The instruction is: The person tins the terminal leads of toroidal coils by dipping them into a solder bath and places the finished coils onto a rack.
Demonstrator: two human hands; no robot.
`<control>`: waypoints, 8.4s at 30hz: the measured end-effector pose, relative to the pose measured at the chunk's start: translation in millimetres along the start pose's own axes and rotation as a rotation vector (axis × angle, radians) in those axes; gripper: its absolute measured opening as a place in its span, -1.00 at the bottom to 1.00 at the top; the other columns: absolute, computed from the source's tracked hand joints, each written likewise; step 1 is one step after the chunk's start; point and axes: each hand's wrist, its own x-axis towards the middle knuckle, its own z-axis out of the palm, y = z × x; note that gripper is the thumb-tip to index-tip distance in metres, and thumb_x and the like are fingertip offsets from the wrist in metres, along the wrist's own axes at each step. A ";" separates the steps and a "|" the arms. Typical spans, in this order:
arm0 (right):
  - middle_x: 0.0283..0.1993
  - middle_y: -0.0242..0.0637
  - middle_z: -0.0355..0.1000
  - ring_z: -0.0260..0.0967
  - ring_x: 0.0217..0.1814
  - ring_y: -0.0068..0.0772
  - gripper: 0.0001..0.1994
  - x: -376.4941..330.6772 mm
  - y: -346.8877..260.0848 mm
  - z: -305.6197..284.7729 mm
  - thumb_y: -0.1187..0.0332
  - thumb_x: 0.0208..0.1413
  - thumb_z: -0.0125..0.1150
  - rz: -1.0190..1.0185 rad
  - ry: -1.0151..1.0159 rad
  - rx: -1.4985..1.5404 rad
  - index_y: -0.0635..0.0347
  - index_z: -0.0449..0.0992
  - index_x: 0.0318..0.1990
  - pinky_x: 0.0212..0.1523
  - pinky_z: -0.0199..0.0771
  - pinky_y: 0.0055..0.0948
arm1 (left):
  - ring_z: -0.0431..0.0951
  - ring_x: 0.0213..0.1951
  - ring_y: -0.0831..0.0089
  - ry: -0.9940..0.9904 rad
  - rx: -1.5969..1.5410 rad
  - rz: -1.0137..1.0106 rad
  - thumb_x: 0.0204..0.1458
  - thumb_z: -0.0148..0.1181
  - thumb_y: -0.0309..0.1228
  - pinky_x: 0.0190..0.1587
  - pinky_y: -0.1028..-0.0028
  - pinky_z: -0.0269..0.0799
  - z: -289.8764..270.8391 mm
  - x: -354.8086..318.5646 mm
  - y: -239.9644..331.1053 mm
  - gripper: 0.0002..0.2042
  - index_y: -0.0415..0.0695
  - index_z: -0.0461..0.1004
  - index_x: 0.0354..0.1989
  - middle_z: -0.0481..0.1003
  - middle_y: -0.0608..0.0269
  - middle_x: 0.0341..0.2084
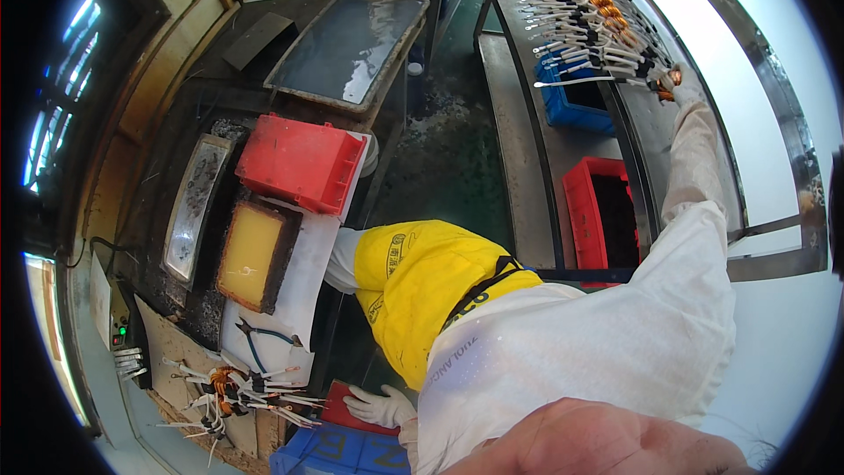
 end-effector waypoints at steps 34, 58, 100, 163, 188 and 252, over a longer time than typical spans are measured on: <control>-0.03 -0.06 0.43 0.38 0.04 0.10 -0.55 -77.3 31.4 35.9 0.25 -0.07 0.47 -0.056 -0.129 -0.147 0.05 0.40 -0.04 0.04 0.39 -0.20 | 0.06 0.40 0.04 0.035 0.081 -0.050 -0.09 0.38 -0.32 0.43 0.10 -0.04 7.5 -2.1 -0.6 -0.18 0.03 0.09 0.39 0.08 0.03 0.39; 0.07 -0.09 0.39 0.41 0.14 0.09 -0.69 -90.1 -54.7 18.4 0.28 0.11 0.27 0.091 -0.252 -0.384 -0.07 0.45 0.02 0.11 0.43 -0.07 | 0.07 0.40 0.06 0.225 0.115 0.021 -0.12 0.40 -0.29 0.43 0.13 0.00 63.2 2.0 -32.3 -0.19 0.10 0.13 0.36 0.09 0.08 0.39; 0.45 0.00 -0.08 0.02 0.40 0.17 -0.38 27.7 -36.7 133.6 0.07 0.00 0.34 0.210 0.098 0.001 -0.30 0.32 0.27 0.32 0.24 -0.12 | 0.15 0.35 0.01 0.137 0.106 -0.027 -0.12 0.39 -0.38 0.41 0.13 0.05 22.1 -1.6 -2.5 -0.25 0.00 0.19 0.31 0.15 0.01 0.35; 0.10 -0.07 0.42 0.51 0.03 -0.22 -0.57 -442.8 -446.6 175.1 0.21 0.35 0.03 0.156 -2.433 1.258 0.26 0.25 0.25 0.20 0.50 -0.14 | 0.53 0.01 0.40 0.455 -0.951 -0.124 0.18 0.08 -0.49 0.11 0.45 0.40 -104.0 157.0 -17.3 -0.68 -0.21 0.44 0.11 0.52 0.10 -0.04; 0.16 -0.05 0.38 0.49 0.06 -0.22 -0.56 -443.7 -450.6 183.8 0.21 0.36 0.00 0.135 -2.429 1.236 0.25 0.22 0.28 0.21 0.49 -0.15 | 0.60 -0.08 0.06 0.184 -0.901 -0.597 0.03 0.16 0.15 0.02 0.24 0.44 -147.0 219.4 -69.6 -0.39 -0.19 0.54 -0.04 0.59 -0.08 -0.14; 0.49 0.00 -0.01 0.02 0.49 0.05 -0.22 -207.4 -464.2 84.4 -0.17 0.27 -0.19 1.016 -2.306 2.443 0.12 -0.12 0.48 0.47 0.00 0.02 | 0.58 -0.39 0.14 0.571 -0.589 0.912 -0.27 0.35 -0.54 -0.50 0.38 0.46 -233.0 78.5 140.1 -0.68 -0.15 0.29 -0.38 0.55 0.11 -0.21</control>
